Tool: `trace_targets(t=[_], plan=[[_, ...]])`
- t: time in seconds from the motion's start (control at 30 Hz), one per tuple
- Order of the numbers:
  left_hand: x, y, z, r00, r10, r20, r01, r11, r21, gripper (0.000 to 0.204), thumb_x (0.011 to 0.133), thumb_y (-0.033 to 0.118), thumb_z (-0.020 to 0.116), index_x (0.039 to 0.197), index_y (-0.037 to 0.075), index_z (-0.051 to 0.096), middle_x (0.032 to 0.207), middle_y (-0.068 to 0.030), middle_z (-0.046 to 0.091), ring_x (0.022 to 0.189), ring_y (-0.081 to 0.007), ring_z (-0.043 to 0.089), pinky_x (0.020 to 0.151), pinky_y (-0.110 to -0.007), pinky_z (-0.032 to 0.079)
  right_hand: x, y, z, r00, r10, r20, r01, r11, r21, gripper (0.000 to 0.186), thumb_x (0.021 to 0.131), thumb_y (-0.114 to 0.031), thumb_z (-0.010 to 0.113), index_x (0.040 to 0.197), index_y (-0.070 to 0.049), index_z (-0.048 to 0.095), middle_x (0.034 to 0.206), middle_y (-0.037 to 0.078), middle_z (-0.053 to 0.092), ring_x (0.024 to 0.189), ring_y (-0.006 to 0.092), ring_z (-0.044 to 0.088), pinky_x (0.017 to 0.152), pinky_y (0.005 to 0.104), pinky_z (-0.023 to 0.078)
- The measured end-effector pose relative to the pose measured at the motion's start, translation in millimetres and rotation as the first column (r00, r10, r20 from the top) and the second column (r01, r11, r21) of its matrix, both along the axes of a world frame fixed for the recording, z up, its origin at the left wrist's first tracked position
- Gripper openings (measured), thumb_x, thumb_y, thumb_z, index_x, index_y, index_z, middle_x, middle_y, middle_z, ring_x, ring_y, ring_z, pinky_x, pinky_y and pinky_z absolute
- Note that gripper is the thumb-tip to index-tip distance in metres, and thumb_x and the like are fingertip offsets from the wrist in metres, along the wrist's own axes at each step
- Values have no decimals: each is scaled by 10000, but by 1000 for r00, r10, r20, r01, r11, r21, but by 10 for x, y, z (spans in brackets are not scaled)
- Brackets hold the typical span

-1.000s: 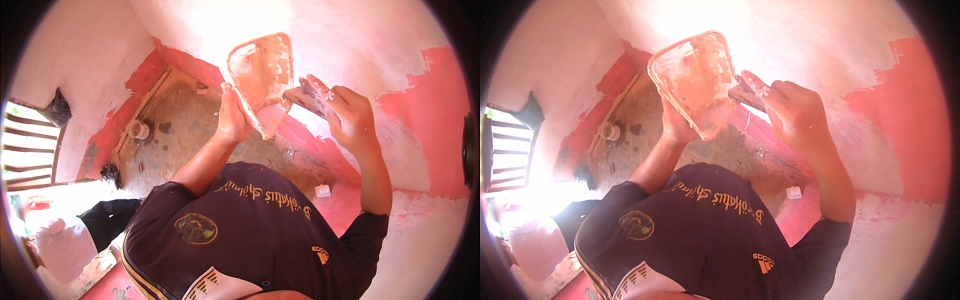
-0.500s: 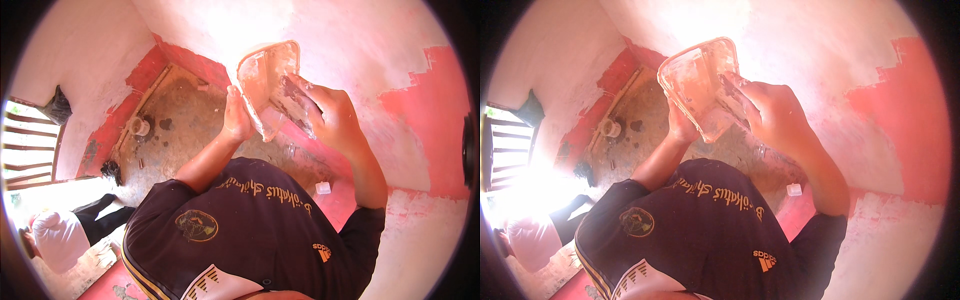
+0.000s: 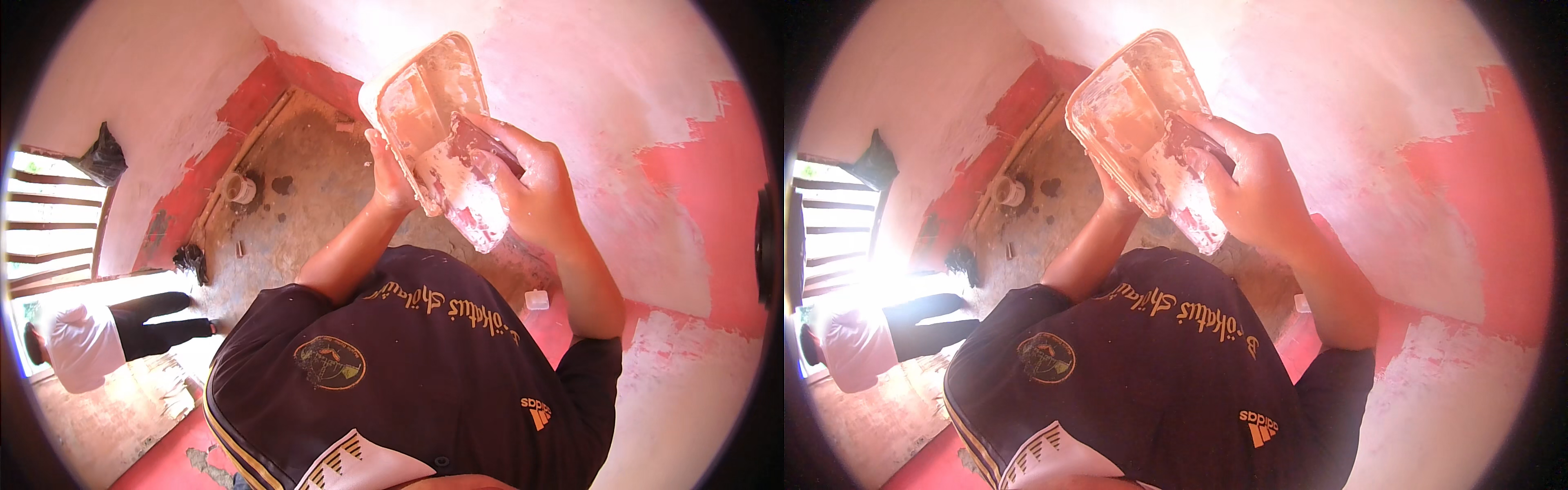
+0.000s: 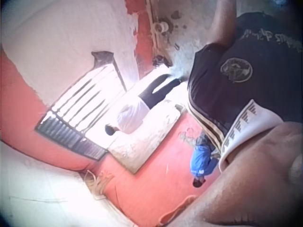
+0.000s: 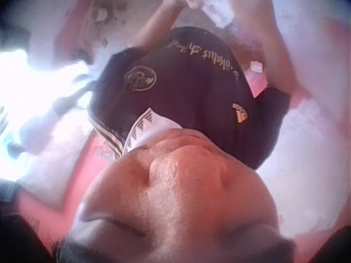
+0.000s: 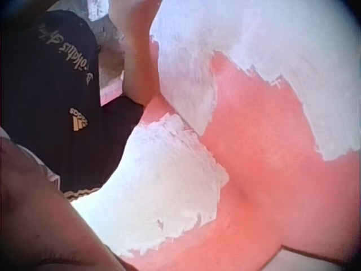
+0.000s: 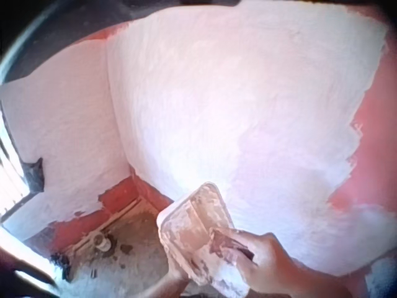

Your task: The person applies plaster to a wall using a putty knife, occasionally refilling the tool from a container.

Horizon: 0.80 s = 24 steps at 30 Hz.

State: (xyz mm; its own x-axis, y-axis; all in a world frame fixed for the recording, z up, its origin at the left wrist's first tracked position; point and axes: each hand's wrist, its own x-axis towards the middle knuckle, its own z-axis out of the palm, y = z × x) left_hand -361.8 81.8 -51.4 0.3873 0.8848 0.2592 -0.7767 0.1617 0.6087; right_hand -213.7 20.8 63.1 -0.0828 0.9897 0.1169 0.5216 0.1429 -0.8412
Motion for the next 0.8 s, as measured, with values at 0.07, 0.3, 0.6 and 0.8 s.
trace_targets(t=[0.07, 0.3, 0.6, 0.8], plan=[[38, -28, -113, 999, 45, -11, -44, 997, 62, 949, 861, 774, 272, 1469, 47, 236, 1428, -150, 397, 1271, -275, 452, 1043, -422, 406, -32, -33, -85, 981, -69, -180, 66, 998, -24, 362, 885, -14, 535, 1243, 15, 578, 955, 157, 694, 748, 125, 630, 677, 270, 492], [4, -66, -264, 992, 124, -13, -122, 988, 99, 997, 817, 814, 303, 1479, 72, 219, 1456, -142, 358, 1308, -285, 408, 1072, -425, 376, -98, -84, -177, 858, -211, -469, 132, 972, -195, 338, 901, -7, 554, 1229, 77, 559, 1064, 125, 670, 953, 125, 621, 829, 251, 485], [-20, -77, -333, 993, -18, 116, 24, 998, -51, 955, 825, 810, 286, 1485, 125, 211, 1459, -121, 356, 1307, -285, 408, 1074, -453, 370, -170, -114, -151, 816, -234, -529, 181, 972, -150, 323, 913, -21, 556, 1221, 78, 561, 1054, 131, 671, 945, 119, 617, 819, 247, 485], [-56, -122, -309, 966, -129, 226, 146, 988, -59, 971, 831, 805, 289, 1470, 75, 241, 1462, -146, 360, 1294, -290, 427, 1070, -452, 377, -158, -140, -146, 826, -219, -520, 176, 976, -131, 320, 924, -34, 550, 1226, 74, 556, 1059, 123, 670, 943, 117, 618, 804, 250, 494]])
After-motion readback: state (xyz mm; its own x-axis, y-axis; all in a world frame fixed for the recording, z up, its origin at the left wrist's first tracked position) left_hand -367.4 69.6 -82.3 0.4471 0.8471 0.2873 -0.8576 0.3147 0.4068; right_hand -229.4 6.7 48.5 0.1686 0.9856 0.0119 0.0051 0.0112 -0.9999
